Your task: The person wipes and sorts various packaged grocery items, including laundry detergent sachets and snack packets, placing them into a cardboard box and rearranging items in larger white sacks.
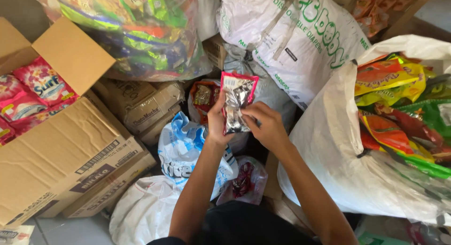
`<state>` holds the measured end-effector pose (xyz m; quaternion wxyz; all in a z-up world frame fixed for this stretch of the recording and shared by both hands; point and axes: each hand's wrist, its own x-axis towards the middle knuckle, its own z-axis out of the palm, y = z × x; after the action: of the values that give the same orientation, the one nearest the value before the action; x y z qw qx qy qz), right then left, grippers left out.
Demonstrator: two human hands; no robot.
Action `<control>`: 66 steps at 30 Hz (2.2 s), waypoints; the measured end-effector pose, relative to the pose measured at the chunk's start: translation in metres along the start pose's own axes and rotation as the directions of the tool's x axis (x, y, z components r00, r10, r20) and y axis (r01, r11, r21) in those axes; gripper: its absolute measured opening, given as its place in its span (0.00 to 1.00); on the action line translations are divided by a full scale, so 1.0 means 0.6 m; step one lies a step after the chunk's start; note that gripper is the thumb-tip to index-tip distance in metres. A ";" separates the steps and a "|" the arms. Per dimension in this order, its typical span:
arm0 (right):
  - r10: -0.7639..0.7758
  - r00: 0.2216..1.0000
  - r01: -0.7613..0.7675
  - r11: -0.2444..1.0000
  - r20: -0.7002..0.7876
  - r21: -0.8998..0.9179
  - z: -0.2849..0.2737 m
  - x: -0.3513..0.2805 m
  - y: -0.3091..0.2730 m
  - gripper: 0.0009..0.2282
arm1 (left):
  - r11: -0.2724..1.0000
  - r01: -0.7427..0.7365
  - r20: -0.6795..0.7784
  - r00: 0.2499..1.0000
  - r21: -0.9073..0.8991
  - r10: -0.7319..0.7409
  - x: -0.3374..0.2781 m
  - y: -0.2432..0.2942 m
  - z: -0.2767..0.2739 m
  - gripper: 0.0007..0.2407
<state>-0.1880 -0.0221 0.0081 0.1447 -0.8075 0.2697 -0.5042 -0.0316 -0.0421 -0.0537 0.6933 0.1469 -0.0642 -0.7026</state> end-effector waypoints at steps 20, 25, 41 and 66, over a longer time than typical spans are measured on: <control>-0.101 0.987 0.099 0.995 -0.121 -0.021 -0.017 0.103 -0.005 0.05 | 0.989 -0.025 -0.086 0.996 0.144 0.038 -0.013 -0.061 -0.012 0.21; -0.129 0.985 0.116 0.988 -0.118 -0.105 -0.002 0.102 0.018 0.07 | 0.995 0.032 -0.139 0.990 0.096 -0.019 -0.034 -0.066 0.024 0.22; -0.060 0.952 0.034 0.995 -0.301 -0.092 -0.020 0.071 0.073 0.05 | 0.986 0.073 -0.088 0.994 0.151 -0.060 -0.051 -0.070 0.037 0.26; -0.161 0.981 0.155 0.986 -0.104 -0.057 -0.012 0.039 0.015 0.04 | 0.988 -0.023 0.153 0.987 -0.150 0.046 -0.006 -0.062 0.051 0.12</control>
<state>-0.1888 -0.0429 0.0237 0.0698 -0.8010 0.2243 -0.5507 -0.0763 -0.0409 -0.0349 0.7072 0.0386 -0.0689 -0.7026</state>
